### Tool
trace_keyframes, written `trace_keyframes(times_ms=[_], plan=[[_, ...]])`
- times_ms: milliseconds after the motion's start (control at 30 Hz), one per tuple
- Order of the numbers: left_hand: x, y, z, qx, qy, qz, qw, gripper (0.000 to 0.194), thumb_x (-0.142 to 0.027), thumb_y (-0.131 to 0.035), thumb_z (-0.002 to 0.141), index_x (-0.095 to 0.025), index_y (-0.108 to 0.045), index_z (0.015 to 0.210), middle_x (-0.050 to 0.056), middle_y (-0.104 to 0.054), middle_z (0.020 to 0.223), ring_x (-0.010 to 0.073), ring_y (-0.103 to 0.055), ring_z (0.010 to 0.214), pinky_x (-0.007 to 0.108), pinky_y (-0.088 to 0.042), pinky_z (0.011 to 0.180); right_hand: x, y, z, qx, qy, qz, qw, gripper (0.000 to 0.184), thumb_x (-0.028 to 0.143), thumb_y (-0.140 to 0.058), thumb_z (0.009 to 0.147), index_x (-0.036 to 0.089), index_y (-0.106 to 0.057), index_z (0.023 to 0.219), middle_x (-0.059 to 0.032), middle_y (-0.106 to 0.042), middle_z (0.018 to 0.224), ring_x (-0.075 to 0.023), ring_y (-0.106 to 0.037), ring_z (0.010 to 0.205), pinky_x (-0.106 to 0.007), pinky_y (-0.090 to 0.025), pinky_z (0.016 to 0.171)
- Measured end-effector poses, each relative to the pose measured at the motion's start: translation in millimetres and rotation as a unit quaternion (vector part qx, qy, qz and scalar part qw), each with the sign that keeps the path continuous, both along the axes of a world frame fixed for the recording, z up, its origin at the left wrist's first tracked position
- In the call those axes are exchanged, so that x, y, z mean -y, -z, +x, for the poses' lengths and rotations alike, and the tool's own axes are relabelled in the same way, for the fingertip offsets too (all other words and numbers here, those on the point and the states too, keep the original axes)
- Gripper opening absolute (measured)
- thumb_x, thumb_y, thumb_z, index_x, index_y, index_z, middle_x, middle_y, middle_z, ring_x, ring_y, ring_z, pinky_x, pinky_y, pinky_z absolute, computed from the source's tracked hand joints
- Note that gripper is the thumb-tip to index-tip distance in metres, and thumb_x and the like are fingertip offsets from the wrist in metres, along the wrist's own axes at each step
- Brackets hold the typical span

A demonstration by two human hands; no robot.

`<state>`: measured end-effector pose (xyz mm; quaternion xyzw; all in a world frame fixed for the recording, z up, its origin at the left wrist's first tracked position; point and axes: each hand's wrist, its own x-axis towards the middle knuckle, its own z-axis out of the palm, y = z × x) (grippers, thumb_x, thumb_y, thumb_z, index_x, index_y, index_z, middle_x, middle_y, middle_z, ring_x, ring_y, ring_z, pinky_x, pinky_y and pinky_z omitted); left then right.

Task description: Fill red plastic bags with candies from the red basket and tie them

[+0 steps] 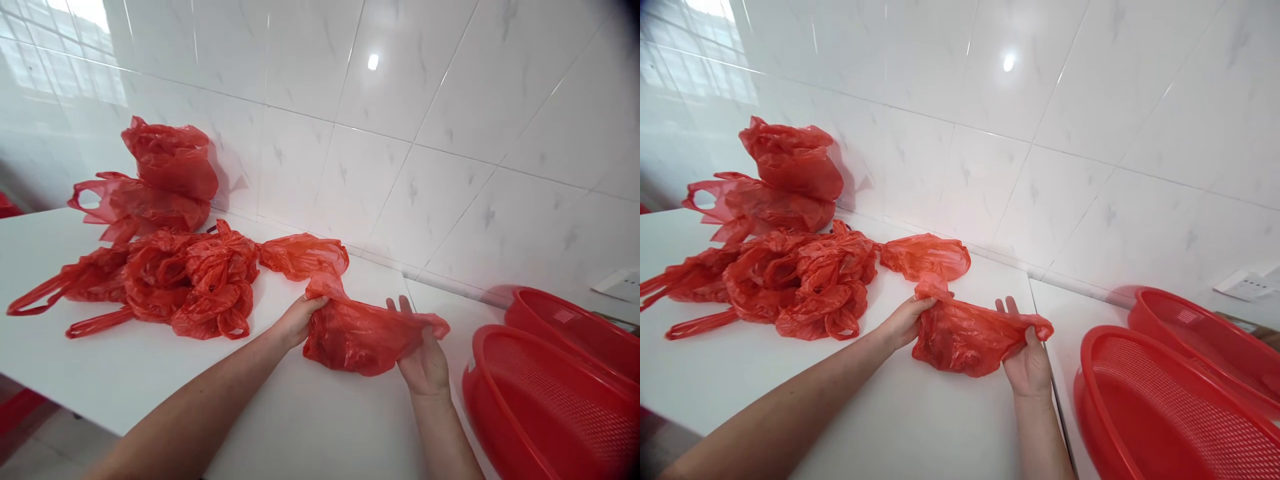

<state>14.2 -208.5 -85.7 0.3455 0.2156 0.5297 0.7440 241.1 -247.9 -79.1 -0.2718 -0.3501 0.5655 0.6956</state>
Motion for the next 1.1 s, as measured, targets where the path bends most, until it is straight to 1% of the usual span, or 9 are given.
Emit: trace_keyframes(times_ms=[67,133,200,333,467,600,767,900,1100], plan=[[2.9,-1.0,1.0,0.014,0.037,0.005,0.999,0.032,-0.031,-0.069,0.072,-0.014,-0.064,0.099,0.012,-0.067,0.104,0.0245,-0.063,0.094,0.037,-0.046,0.087,1.9,-0.5,-4.5,-0.037,-0.003,-0.004,0.999,0.012,0.038,-0.070,0.073,0.032,-0.061,0.077,0.0061,-0.059,0.068,-0.0124,-0.060,0.073,-0.035,-0.049,0.082],[5.8,-1.4,3.0,0.016,0.073,0.001,0.997,0.032,-0.034,-0.066,0.075,-0.013,-0.064,0.099,0.014,-0.067,0.103,0.0265,-0.063,0.095,0.040,-0.045,0.088,4.4,-1.2,-11.8,-0.032,-0.030,-0.021,0.999,0.017,0.042,-0.066,0.076,0.028,-0.058,0.072,0.0083,-0.037,0.048,-0.0083,-0.044,0.048,-0.028,-0.048,0.067],[7.7,-1.0,5.8,0.019,0.074,-0.008,0.997,0.026,-0.032,-0.066,0.074,-0.013,-0.064,0.092,0.013,-0.069,0.095,0.0259,-0.064,0.090,0.040,-0.045,0.087,7.8,-2.5,-20.6,0.005,-0.059,-0.037,0.998,0.034,0.058,-0.053,0.080,0.025,-0.059,0.074,0.0081,-0.026,0.045,-0.0081,-0.031,0.041,-0.025,-0.042,0.053],[9.2,0.2,11.7,0.011,0.046,-0.016,0.999,0.011,-0.023,-0.066,0.071,-0.015,-0.060,0.074,0.006,-0.068,0.071,0.0196,-0.064,0.071,0.033,-0.049,0.075,15.9,-5.1,-35.4,0.079,-0.108,-0.055,0.990,0.069,0.075,-0.027,0.079,0.018,-0.066,0.088,0.0055,-0.030,0.043,-0.0098,-0.030,0.042,-0.025,-0.035,0.047],[11.4,1.1,15.4,0.000,0.049,-0.014,0.999,0.007,-0.017,-0.062,0.070,-0.016,-0.055,0.068,0.001,-0.060,0.059,0.0132,-0.058,0.057,0.026,-0.046,0.061,21.6,-6.0,-43.9,0.162,-0.133,-0.082,0.974,0.050,0.054,-0.048,0.083,0.018,-0.058,0.117,0.0073,-0.035,0.041,-0.0085,-0.030,0.040,-0.022,-0.032,0.047],[14.7,-0.2,16.9,-0.039,0.062,0.017,0.997,0.003,-0.018,-0.058,0.069,-0.017,-0.055,0.068,0.000,-0.059,0.059,0.0134,-0.056,0.056,0.027,-0.045,0.058,23.6,-5.0,-51.4,0.227,-0.156,-0.087,0.958,0.064,0.049,-0.062,0.077,0.027,-0.041,0.133,0.0085,-0.045,0.047,-0.0066,-0.031,0.040,-0.018,-0.026,0.041],[20.3,-3.8,20.2,-0.149,0.089,0.072,0.982,0.009,-0.023,-0.063,0.067,-0.017,-0.062,0.074,0.003,-0.065,0.066,0.0189,-0.061,0.062,0.031,-0.046,0.062,22.6,2.3,-58.0,0.221,-0.206,-0.032,0.953,0.032,0.046,-0.067,0.075,0.020,-0.060,0.092,0.0058,-0.049,0.051,-0.0049,-0.031,0.040,-0.017,-0.023,0.038],[23.3,2.3,24.4,-0.239,0.109,0.115,0.958,0.018,-0.029,-0.065,0.068,-0.018,-0.064,0.083,0.004,-0.066,0.066,0.0214,-0.063,0.064,0.034,-0.047,0.064,19.1,10.7,-58.1,0.163,-0.192,-0.067,0.965,0.032,0.043,-0.066,0.076,0.017,-0.052,0.063,0.0066,-0.043,0.042,-0.0041,-0.030,0.037,-0.018,-0.028,0.041],[28.2,5.5,24.9,-0.372,-0.104,0.283,0.878,0.048,-0.021,-0.060,0.073,-0.025,-0.050,0.120,0.008,-0.061,0.108,0.0239,-0.057,0.099,0.039,-0.044,0.087,13.0,15.2,-55.8,0.111,-0.100,-0.148,0.978,0.036,0.048,-0.064,0.076,0.019,-0.049,0.060,0.0088,-0.037,0.038,-0.0054,-0.028,0.035,-0.020,-0.033,0.041]])
